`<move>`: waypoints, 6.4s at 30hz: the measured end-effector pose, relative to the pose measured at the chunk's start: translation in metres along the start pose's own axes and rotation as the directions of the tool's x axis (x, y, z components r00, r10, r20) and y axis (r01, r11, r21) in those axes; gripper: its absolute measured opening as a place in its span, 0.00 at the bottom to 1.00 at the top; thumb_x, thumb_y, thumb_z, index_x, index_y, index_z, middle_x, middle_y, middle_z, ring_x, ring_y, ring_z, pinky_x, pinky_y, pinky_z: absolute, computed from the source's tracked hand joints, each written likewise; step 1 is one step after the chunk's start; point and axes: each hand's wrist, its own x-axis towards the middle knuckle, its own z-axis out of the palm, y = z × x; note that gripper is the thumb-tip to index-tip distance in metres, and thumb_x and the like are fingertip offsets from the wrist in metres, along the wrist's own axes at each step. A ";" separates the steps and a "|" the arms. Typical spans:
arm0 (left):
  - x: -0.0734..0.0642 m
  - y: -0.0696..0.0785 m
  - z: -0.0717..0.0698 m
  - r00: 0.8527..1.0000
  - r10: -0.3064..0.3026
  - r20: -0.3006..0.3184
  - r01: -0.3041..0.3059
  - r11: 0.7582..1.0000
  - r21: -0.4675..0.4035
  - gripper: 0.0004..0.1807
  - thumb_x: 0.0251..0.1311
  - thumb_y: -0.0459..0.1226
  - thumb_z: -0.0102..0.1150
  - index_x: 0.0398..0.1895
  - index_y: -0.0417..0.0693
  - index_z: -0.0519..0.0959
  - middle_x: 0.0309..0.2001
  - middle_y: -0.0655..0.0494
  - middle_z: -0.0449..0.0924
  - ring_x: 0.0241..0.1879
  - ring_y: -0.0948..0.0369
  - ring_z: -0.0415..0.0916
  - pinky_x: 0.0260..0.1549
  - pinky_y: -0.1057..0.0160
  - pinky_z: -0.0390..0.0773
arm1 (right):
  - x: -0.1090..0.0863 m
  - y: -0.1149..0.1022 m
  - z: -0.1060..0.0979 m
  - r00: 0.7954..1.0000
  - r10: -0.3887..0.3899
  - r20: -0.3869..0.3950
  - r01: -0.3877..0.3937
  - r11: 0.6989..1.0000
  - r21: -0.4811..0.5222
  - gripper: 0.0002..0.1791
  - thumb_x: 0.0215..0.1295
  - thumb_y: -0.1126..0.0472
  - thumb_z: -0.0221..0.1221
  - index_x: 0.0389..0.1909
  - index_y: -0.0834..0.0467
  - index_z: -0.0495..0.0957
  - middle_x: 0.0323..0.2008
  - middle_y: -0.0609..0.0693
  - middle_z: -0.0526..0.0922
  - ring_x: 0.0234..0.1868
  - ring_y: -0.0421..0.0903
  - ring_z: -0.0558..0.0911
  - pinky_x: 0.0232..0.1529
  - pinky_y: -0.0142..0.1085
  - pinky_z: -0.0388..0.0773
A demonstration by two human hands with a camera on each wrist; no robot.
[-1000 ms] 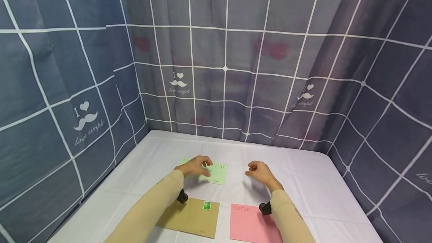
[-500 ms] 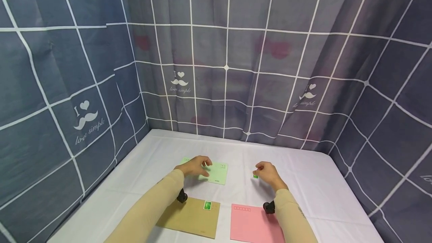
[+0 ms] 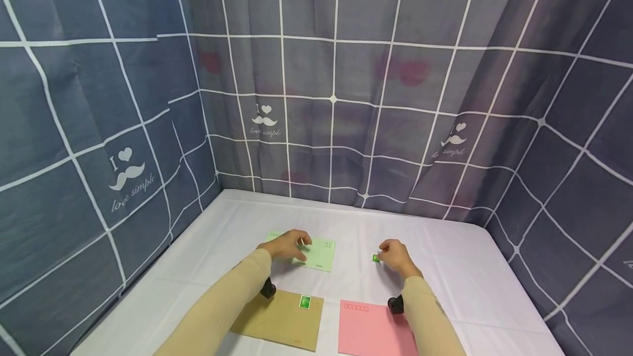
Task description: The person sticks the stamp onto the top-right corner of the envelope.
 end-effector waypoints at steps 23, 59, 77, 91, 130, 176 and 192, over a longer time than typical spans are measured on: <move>0.001 -0.002 -0.001 1.000 -0.019 0.015 0.018 0.997 0.072 0.22 0.51 0.31 0.75 0.51 0.44 0.80 0.50 0.53 0.80 0.44 0.61 0.71 0.47 0.61 0.75 | 0.007 -0.004 0.006 0.998 0.056 0.038 -0.054 0.997 -0.057 0.08 0.58 0.67 0.66 0.35 0.68 0.81 0.31 0.56 0.82 0.34 0.49 0.78 0.39 0.42 0.77; 0.008 -0.012 0.002 0.999 -0.043 0.012 0.042 0.997 0.069 0.21 0.48 0.33 0.77 0.47 0.48 0.81 0.47 0.57 0.80 0.43 0.62 0.70 0.48 0.61 0.74 | 0.011 -0.004 0.009 0.995 0.100 0.021 -0.099 0.993 -0.059 0.06 0.56 0.67 0.67 0.26 0.63 0.79 0.29 0.54 0.81 0.32 0.48 0.76 0.34 0.38 0.73; 0.007 -0.011 0.002 0.999 -0.047 0.016 0.047 0.998 0.052 0.22 0.47 0.30 0.77 0.46 0.47 0.81 0.47 0.56 0.80 0.44 0.61 0.71 0.51 0.59 0.74 | 0.012 -0.002 0.007 0.998 0.062 0.008 -0.061 0.995 -0.074 0.05 0.58 0.68 0.64 0.24 0.62 0.81 0.26 0.52 0.81 0.31 0.47 0.76 0.35 0.37 0.73; 0.009 -0.009 0.005 0.996 -0.093 0.002 0.092 0.992 0.081 0.21 0.46 0.31 0.78 0.43 0.50 0.81 0.43 0.58 0.79 0.41 0.61 0.71 0.50 0.59 0.75 | 0.009 0.000 0.004 0.995 0.091 0.028 -0.092 0.996 0.009 0.04 0.61 0.68 0.62 0.27 0.64 0.81 0.26 0.50 0.80 0.31 0.45 0.75 0.35 0.34 0.70; 0.010 -0.011 0.006 0.994 -0.113 -0.006 0.113 0.989 0.097 0.21 0.44 0.31 0.79 0.43 0.51 0.81 0.43 0.58 0.79 0.40 0.60 0.70 0.51 0.59 0.73 | 0.014 -0.017 0.017 0.989 0.120 0.089 -0.138 0.959 0.249 0.06 0.66 0.69 0.58 0.35 0.68 0.81 0.25 0.50 0.78 0.28 0.43 0.73 0.30 0.34 0.71; 0.011 -0.002 0.006 0.988 -0.154 -0.002 0.153 0.975 0.163 0.20 0.46 0.35 0.79 0.42 0.55 0.81 0.45 0.63 0.79 0.44 0.63 0.71 0.56 0.59 0.74 | 0.042 -0.058 0.033 0.988 -0.044 0.147 -0.010 0.937 0.349 0.04 0.64 0.73 0.59 0.34 0.71 0.81 0.25 0.48 0.80 0.27 0.41 0.75 0.32 0.32 0.76; 0.011 -0.002 0.006 0.987 -0.162 -0.004 0.159 0.969 0.190 0.20 0.47 0.36 0.79 0.43 0.58 0.81 0.47 0.63 0.79 0.47 0.63 0.73 0.58 0.56 0.74 | 0.053 -0.072 0.044 0.985 -0.060 0.165 -0.002 0.935 0.354 0.04 0.63 0.74 0.60 0.34 0.72 0.81 0.24 0.47 0.79 0.27 0.41 0.74 0.31 0.33 0.75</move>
